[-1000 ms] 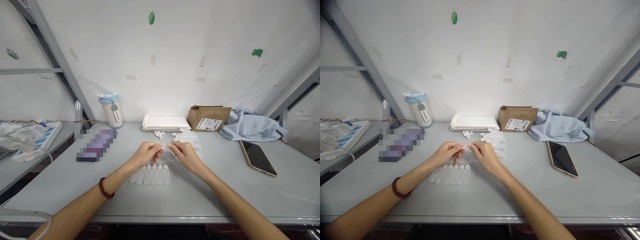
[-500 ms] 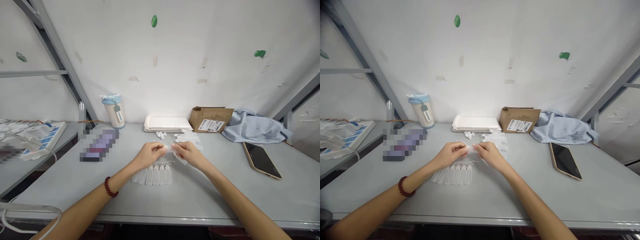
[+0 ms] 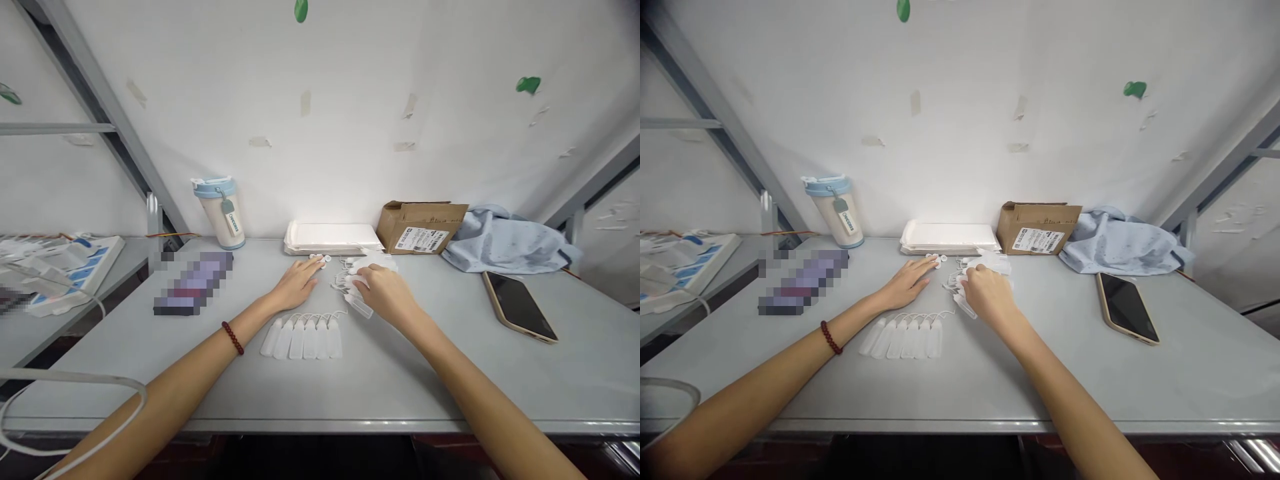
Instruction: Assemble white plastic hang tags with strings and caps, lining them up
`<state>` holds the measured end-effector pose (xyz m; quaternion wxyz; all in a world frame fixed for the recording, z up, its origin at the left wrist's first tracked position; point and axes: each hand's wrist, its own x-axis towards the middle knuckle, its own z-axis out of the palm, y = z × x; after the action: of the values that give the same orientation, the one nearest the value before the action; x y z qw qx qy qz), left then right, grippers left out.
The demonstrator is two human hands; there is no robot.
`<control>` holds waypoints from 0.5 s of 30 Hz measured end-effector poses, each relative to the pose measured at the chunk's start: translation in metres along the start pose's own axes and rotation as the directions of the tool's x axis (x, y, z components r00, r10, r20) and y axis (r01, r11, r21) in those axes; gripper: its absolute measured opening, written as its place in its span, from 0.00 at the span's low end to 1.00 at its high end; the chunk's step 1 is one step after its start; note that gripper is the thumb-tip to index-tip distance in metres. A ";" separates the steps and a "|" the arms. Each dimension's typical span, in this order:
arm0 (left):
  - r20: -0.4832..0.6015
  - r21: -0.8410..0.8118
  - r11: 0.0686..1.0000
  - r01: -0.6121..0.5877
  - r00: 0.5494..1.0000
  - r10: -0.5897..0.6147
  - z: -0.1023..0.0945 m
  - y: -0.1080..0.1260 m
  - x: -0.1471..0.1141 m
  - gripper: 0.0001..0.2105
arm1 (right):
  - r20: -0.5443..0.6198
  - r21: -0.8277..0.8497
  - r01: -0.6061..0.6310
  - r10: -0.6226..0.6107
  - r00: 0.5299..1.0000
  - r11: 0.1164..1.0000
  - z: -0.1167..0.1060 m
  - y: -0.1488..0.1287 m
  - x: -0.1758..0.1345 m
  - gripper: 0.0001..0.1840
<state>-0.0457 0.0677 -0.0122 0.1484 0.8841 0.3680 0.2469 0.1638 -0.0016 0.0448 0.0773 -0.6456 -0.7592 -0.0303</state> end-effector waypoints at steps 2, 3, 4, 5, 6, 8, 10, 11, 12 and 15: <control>0.014 0.027 1.000 -0.009 1.000 0.009 0.001 -0.002 0.000 0.21 | 0.027 -0.070 0.001 0.001 1.000 0.998 0.001 -0.004 -0.002 0.13; 0.015 0.033 0.999 -0.017 1.000 0.016 0.001 -0.002 0.000 0.20 | 0.028 -0.097 -0.005 0.008 1.000 0.995 0.002 -0.004 -0.002 0.13; 0.012 0.038 0.999 -0.024 1.000 0.023 0.002 -0.002 -0.001 0.20 | 0.020 -0.119 -0.010 0.013 1.000 0.993 0.003 -0.005 -0.002 0.13; 0.005 0.042 0.999 -0.029 1.000 0.029 0.002 -0.002 -0.001 0.20 | 0.003 -0.135 -0.011 0.011 1.000 0.991 0.005 -0.005 -0.002 0.14; -0.004 0.045 0.998 -0.031 0.999 0.032 0.002 -0.002 -0.001 0.20 | -0.020 -0.145 -0.004 0.001 1.000 0.989 0.006 -0.005 -0.001 0.14; -0.019 0.050 0.998 -0.029 0.999 0.029 0.003 -0.002 -0.002 0.21 | -0.073 -0.152 0.046 -0.057 0.996 0.987 0.009 -0.005 -0.001 0.15; -0.018 0.056 0.998 -0.018 1.000 0.020 0.004 -0.001 -0.002 0.20 | -0.091 -0.150 0.127 -0.141 0.986 0.980 0.011 -0.007 -0.001 0.16; -0.014 0.058 0.998 -0.012 1.000 0.013 0.004 -0.001 -0.001 0.20 | -0.077 -0.146 0.162 -0.174 0.982 0.976 0.012 -0.009 -0.001 0.16; -0.013 0.057 0.998 -0.005 1.000 0.006 0.005 -0.002 -0.002 0.19 | -0.054 -0.140 0.188 -0.197 0.979 0.972 0.013 -0.010 -0.001 0.16; -0.025 0.051 0.999 -0.004 1.000 0.005 0.006 -0.004 -0.002 0.17 | 0.021 -0.123 0.222 -0.221 0.975 0.967 0.014 -0.014 -0.003 0.16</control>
<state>-0.0458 0.0683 -0.0199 0.1204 0.8852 0.3740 0.2490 0.1489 -0.0044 0.0313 0.0304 -0.5602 -0.8235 -0.0837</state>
